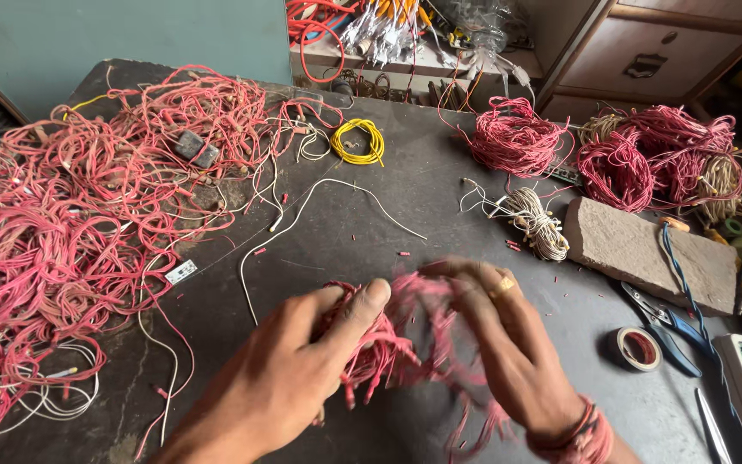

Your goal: The person untangles and coils red and white wire string lights on a workbench. They connect the ends of the red lights to a power strip to test them, then continue coiling the white lights.

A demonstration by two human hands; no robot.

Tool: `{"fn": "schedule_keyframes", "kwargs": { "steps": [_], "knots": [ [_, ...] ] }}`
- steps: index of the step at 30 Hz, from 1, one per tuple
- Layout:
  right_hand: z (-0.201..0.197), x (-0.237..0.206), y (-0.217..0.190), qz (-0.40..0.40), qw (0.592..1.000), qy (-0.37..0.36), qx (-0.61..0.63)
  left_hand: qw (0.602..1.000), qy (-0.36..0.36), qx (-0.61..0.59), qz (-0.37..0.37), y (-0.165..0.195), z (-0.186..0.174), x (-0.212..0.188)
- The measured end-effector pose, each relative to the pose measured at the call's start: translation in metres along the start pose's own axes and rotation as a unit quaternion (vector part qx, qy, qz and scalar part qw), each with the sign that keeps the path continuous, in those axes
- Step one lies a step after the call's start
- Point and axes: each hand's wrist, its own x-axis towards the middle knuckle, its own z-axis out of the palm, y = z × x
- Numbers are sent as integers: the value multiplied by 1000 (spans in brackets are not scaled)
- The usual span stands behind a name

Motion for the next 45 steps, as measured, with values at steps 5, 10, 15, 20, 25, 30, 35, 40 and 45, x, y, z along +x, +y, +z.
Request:
{"fn": "schedule_keyframes", "kwargs": {
  "steps": [5, 10, 15, 20, 25, 30, 35, 40, 45],
  "knots": [
    [0, 3, 10, -230, 940, -137, -211, 997, -65, -23, 21, -4, -2, -6],
    [7, 3, 39, 240, 935, -13, 262, 985, -88, -84, 125, -17, 0, -5],
    [-69, 25, 75, 133, 984, 83, -89, 979, -10, -181, 89, -28, -26, 6],
    [-126, 31, 81, 225, 923, 228, 214, 965, 246, -29, 87, -31, -44, 10],
    [-110, 27, 65, 93, 982, 134, -90, 955, 289, -16, 70, -21, -42, 6],
    [-74, 20, 35, -160, 971, 16, -179, 963, 192, -172, 82, -12, -36, 3],
    [0, -15, -7, -156, 972, -124, -123, 957, 109, -253, 92, -12, -23, 5],
    [-4, -7, 8, 242, 965, -96, 19, 956, 61, -281, 59, -18, -19, 10],
    [-39, 16, 32, 93, 980, -74, 158, 960, -201, -193, -37, -28, -18, 8]
  ]
}}
